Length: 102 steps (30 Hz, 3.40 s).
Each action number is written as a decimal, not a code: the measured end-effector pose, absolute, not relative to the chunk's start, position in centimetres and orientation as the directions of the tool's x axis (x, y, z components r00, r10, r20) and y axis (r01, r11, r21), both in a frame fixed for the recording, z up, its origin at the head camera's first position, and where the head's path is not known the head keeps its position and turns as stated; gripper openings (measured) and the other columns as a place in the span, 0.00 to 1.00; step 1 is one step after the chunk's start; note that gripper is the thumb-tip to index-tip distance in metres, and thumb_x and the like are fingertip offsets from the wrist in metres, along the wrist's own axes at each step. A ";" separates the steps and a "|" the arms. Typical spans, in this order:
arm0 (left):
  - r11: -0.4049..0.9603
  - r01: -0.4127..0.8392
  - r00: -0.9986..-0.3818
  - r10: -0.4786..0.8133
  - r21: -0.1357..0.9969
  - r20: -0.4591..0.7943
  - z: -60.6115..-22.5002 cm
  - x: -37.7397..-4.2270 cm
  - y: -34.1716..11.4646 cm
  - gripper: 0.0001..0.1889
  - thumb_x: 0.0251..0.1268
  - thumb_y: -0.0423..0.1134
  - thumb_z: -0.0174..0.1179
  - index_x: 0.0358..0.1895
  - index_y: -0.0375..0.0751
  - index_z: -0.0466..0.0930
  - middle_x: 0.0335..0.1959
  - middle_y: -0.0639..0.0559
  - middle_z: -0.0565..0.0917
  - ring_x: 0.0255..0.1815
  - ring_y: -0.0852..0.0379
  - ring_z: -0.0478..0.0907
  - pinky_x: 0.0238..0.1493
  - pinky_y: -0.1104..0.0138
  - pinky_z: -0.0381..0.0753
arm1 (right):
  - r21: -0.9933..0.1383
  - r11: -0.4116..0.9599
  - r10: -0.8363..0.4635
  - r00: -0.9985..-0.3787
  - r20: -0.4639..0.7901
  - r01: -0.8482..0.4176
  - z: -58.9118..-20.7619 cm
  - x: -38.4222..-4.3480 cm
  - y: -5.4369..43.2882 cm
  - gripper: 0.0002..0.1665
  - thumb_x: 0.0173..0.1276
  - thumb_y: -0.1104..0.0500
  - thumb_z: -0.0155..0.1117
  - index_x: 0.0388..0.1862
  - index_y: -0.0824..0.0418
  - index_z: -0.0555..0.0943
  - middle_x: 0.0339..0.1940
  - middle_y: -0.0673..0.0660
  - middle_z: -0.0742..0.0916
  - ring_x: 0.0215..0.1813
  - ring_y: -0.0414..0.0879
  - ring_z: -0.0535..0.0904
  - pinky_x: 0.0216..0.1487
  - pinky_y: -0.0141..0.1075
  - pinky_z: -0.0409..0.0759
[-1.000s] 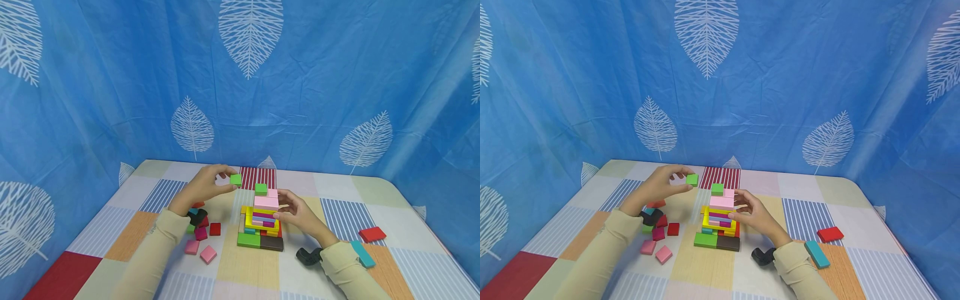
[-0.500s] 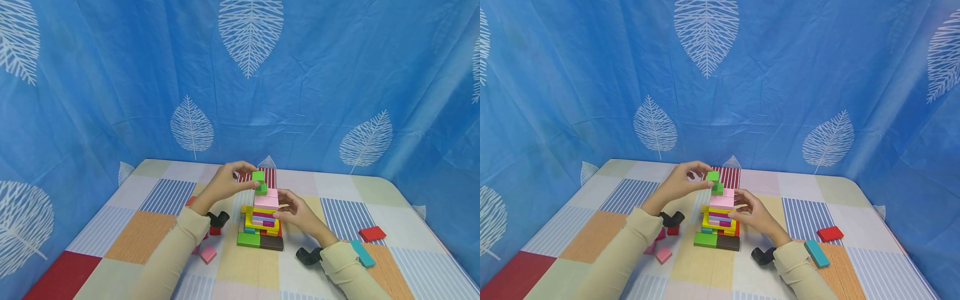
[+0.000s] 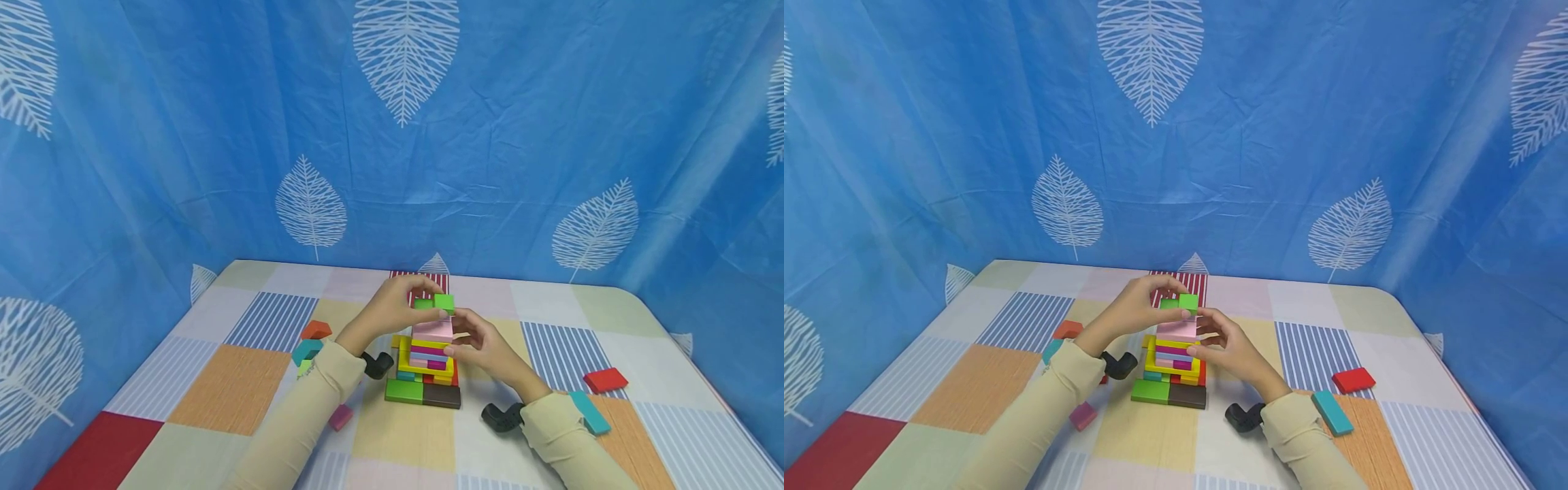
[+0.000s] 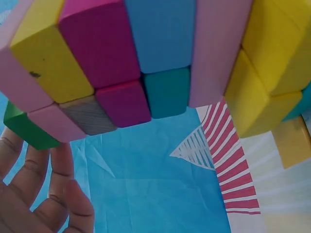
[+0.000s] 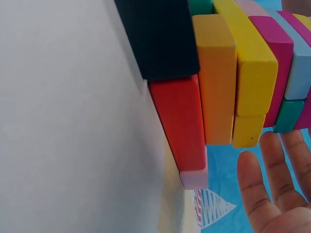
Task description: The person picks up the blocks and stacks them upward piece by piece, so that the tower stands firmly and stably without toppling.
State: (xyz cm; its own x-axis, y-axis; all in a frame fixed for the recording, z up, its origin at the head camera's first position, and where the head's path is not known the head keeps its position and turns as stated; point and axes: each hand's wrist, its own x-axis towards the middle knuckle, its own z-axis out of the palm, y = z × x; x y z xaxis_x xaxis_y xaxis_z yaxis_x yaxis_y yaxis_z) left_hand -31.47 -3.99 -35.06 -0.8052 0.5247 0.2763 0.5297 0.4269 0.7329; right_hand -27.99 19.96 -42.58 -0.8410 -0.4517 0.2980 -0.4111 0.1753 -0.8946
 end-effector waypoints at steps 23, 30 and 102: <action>0.475 0.510 -0.811 0.544 0.717 0.216 -35.5 -31.2 -4.3 0.22 0.67 0.45 0.78 0.61 0.43 0.87 0.53 0.53 0.88 0.51 0.54 0.78 0.53 0.64 0.81 | -0.898 0.180 -0.448 -0.846 0.289 -0.402 -42.5 -28.0 19.9 0.37 0.74 0.64 0.72 0.77 0.73 0.69 0.63 0.71 0.82 0.59 0.43 0.81 0.63 0.35 0.82; 0.440 0.510 -0.796 0.566 0.739 0.213 -35.1 -30.5 -6.7 0.34 0.68 0.45 0.76 0.75 0.40 0.78 0.70 0.44 0.82 0.68 0.43 0.77 0.69 0.45 0.79 | -0.902 0.193 -0.437 -0.857 0.273 -0.386 -42.4 -28.0 19.8 0.38 0.74 0.63 0.73 0.77 0.73 0.69 0.62 0.70 0.83 0.60 0.49 0.81 0.63 0.35 0.82; 0.483 0.547 -0.830 0.418 0.684 0.369 -37.4 -27.8 -12.9 0.14 0.63 0.37 0.77 0.50 0.40 0.89 0.42 0.53 0.90 0.40 0.55 0.81 0.46 0.59 0.84 | -0.902 0.210 -0.419 -0.868 0.265 -0.377 -42.6 -27.8 19.8 0.37 0.73 0.64 0.73 0.77 0.72 0.70 0.62 0.69 0.83 0.60 0.46 0.81 0.63 0.37 0.83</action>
